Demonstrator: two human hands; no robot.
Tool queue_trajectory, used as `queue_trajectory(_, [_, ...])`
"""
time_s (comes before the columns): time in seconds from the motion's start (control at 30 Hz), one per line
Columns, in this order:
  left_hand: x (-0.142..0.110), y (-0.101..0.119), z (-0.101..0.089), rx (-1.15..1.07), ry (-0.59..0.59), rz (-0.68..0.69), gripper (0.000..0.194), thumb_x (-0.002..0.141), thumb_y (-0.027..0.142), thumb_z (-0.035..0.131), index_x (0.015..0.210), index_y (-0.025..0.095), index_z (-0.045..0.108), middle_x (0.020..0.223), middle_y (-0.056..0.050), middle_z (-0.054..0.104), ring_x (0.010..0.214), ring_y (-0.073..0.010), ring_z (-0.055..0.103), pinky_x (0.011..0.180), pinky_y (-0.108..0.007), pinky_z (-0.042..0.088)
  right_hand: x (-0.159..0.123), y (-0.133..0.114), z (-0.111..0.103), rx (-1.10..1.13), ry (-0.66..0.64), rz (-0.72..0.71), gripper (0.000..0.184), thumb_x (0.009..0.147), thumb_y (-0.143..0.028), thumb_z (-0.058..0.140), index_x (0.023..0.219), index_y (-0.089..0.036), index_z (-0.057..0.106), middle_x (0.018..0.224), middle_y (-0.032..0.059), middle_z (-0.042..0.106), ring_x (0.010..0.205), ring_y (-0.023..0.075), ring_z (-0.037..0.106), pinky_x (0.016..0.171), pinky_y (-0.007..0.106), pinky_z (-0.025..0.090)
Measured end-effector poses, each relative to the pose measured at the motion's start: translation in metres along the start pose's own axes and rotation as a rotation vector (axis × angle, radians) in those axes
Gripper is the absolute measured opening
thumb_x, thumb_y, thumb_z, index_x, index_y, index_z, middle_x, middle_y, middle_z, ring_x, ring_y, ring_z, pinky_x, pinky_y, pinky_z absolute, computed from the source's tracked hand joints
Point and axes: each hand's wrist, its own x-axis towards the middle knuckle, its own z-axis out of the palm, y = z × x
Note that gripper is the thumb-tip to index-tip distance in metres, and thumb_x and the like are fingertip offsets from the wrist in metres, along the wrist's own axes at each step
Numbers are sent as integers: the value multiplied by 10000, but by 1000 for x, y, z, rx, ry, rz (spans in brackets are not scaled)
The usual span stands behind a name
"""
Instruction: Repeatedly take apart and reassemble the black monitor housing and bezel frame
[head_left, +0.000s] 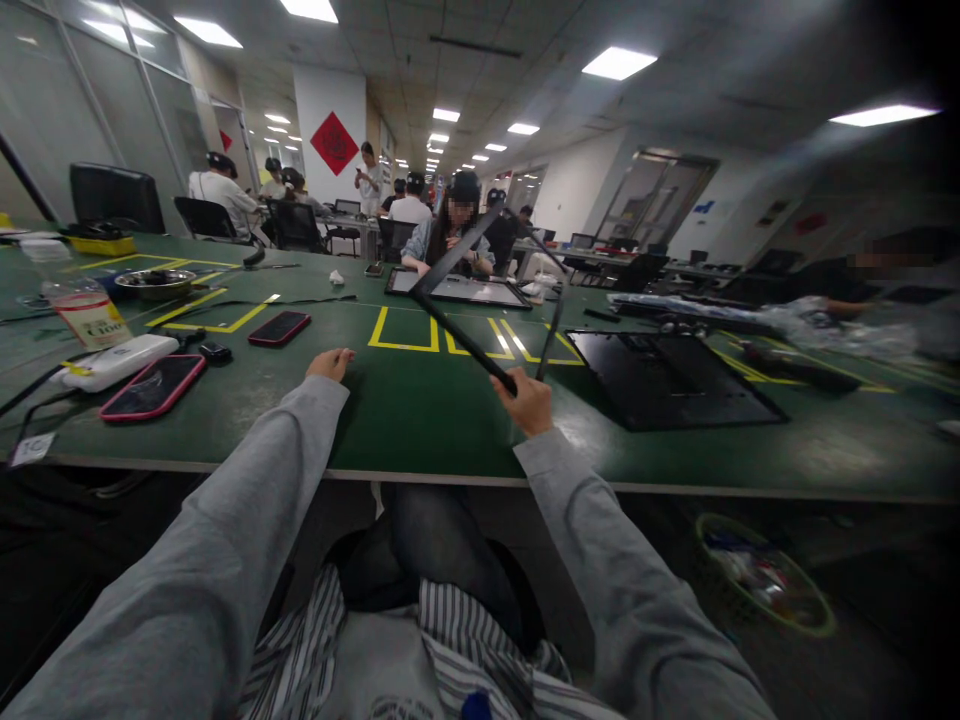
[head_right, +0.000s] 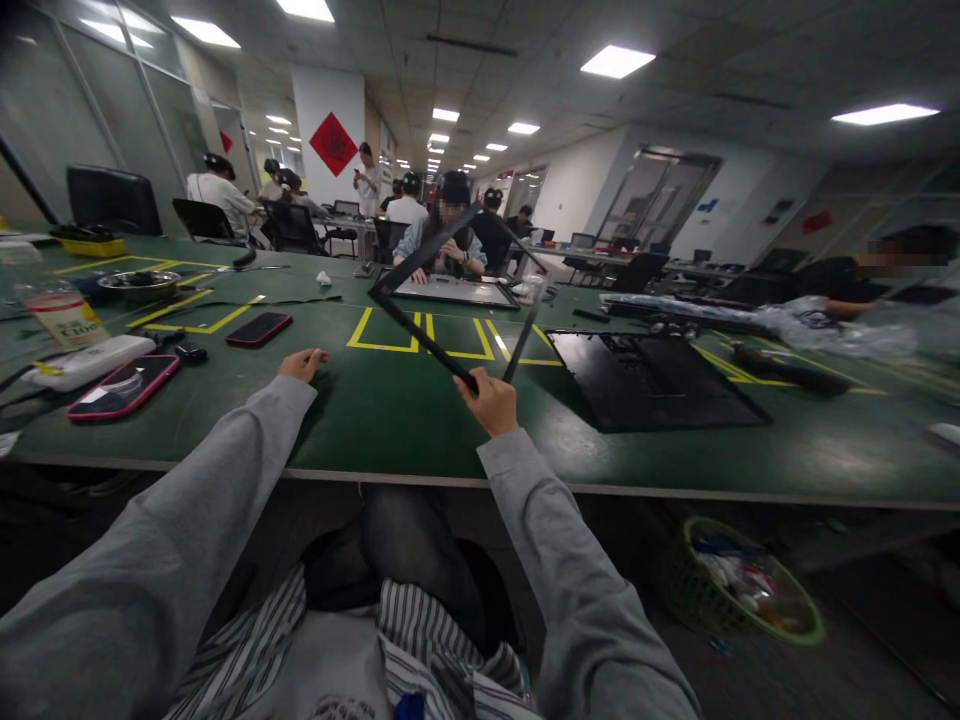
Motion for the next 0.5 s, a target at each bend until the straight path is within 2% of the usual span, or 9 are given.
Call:
queue_trajectory(0.17, [8, -8, -10, -288, 374, -196, 500, 1000, 437, 289, 1076, 214, 731, 912, -41, 772, 840, -174, 696, 819, -291, 507, -4, -29, 7, 50, -209, -227, 552, 1016, -596, 318, 940, -171, 661, 709, 62, 717, 620, 161, 642, 568, 269, 292])
queue_trajectory(0.27, [8, -5, -16, -336, 474, -227, 507, 1005, 417, 279, 1070, 185, 724, 883, -52, 760, 784, -165, 677, 775, -285, 502, -6, -33, 10, 52, -336, -319, 535, 1021, -588, 323, 968, -176, 660, 764, 62, 736, 646, 163, 647, 570, 276, 269])
queue_trajectory(0.33, [5, -1, -18, -298, 476, -169, 489, 1008, 412, 289, 1064, 191, 722, 896, -54, 755, 805, -174, 666, 785, -296, 494, -5, -34, 11, 48, -420, -390, 527, 1016, -595, 333, 979, -183, 660, 800, 64, 741, 668, 167, 645, 575, 281, 260])
queue_trajectory(0.4, [0, 6, -16, -203, 428, -59, 453, 1006, 402, 319, 1049, 203, 724, 944, -64, 751, 888, -197, 655, 839, -319, 479, -2, -33, 14, 51, -470, -432, 517, 1014, -595, 339, 1000, -190, 659, 844, 69, 739, 695, 172, 639, 586, 284, 264])
queue_trajectory(0.5, [-8, 16, -8, 1, 247, 116, 388, 980, 406, 401, 1061, 211, 727, 1098, -97, 726, 1067, -253, 607, 926, -383, 447, 5, -29, 18, 61, -480, -426, 487, 1011, -584, 358, 1024, -199, 656, 902, 79, 713, 764, 183, 620, 623, 285, 303])
